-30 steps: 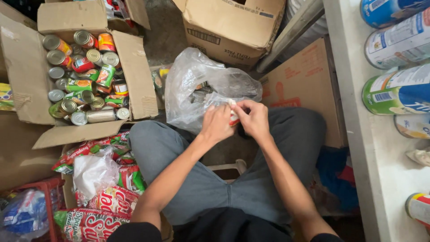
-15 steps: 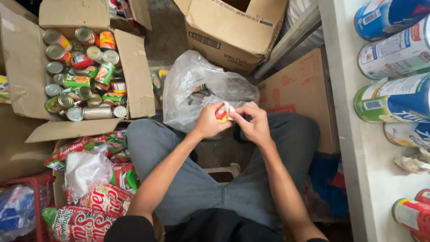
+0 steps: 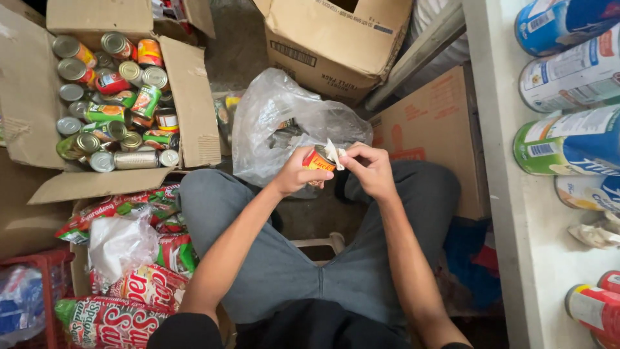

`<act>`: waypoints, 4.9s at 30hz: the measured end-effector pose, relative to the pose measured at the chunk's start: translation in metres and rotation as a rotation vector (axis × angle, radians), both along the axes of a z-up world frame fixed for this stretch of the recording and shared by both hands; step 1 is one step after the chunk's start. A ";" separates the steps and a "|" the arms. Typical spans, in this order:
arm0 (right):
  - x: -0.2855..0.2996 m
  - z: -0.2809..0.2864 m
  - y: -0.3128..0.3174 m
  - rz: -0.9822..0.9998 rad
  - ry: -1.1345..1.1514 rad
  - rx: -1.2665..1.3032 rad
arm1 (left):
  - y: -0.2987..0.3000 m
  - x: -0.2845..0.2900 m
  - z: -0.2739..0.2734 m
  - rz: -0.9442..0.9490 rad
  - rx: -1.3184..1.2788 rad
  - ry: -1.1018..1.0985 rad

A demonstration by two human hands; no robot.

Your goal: Sorting and cleaning canned goods from a cardboard box into a plastic bag

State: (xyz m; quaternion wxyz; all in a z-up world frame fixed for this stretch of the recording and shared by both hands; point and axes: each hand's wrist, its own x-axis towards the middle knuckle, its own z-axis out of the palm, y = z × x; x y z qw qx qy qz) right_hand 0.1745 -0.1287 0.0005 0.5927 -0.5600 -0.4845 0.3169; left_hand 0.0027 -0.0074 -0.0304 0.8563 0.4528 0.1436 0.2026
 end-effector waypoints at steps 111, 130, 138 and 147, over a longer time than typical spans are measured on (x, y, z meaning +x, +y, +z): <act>-0.032 0.034 0.014 -0.550 -0.553 0.121 | -0.012 0.012 0.016 0.567 0.882 0.725; -0.051 0.007 0.026 -0.448 -0.639 0.238 | -0.009 0.008 0.021 0.437 0.861 0.674; -0.054 0.022 0.020 -0.354 -0.610 0.278 | -0.011 0.010 0.008 0.230 0.579 0.569; -0.054 0.034 0.007 -0.411 -0.477 0.294 | -0.016 0.010 -0.006 0.105 -0.292 -0.091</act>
